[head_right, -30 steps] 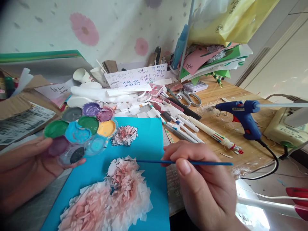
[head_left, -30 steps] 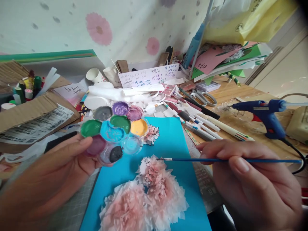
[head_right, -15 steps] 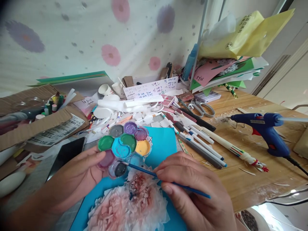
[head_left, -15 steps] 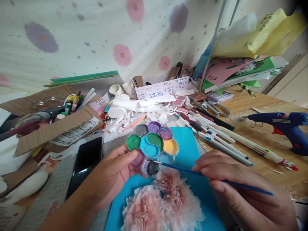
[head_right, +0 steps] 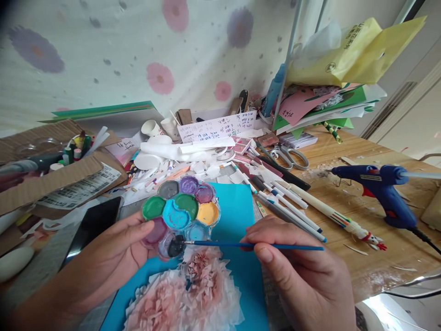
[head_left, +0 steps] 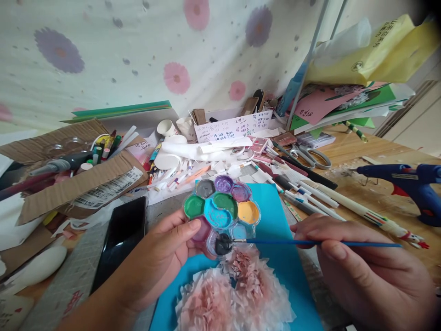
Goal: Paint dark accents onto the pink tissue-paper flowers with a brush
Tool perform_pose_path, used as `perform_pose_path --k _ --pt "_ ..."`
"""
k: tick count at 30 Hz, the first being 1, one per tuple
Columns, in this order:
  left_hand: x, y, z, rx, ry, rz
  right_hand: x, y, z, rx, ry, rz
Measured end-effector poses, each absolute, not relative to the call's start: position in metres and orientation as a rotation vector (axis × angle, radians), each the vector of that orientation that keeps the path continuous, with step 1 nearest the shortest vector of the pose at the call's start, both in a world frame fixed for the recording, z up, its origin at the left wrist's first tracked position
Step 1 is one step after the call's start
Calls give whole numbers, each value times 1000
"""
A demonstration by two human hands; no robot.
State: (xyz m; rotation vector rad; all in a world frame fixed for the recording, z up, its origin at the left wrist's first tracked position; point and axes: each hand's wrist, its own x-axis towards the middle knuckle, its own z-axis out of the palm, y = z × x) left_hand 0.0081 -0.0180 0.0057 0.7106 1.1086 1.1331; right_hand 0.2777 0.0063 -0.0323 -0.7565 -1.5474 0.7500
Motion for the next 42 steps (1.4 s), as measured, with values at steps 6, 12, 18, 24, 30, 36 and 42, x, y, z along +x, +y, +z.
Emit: perform_pose_path --k 6,12,18,24,30,36,42 --pt "7 -17 6 720 1138 1121 277 7 -27 -752 -1602 734" --pt "7 -17 8 714 1127 1165 280 2 -26 -711 -1638 783" --pt "6 -15 8 702 1115 1186 276 6 -35 -643 -1282 952" --pt "5 -9 14 709 1249 1224 273 12 -30 -695 -1084 955" --pt "4 -8 16 609 1318 1204 275 6 -34 -767 -1194 832" --pt "1 -5 12 616 1325 1206 275 5 -36 -872 -1274 743" --pt "0 -6 14 635 1309 1194 276 2 -31 -903 -1376 751"
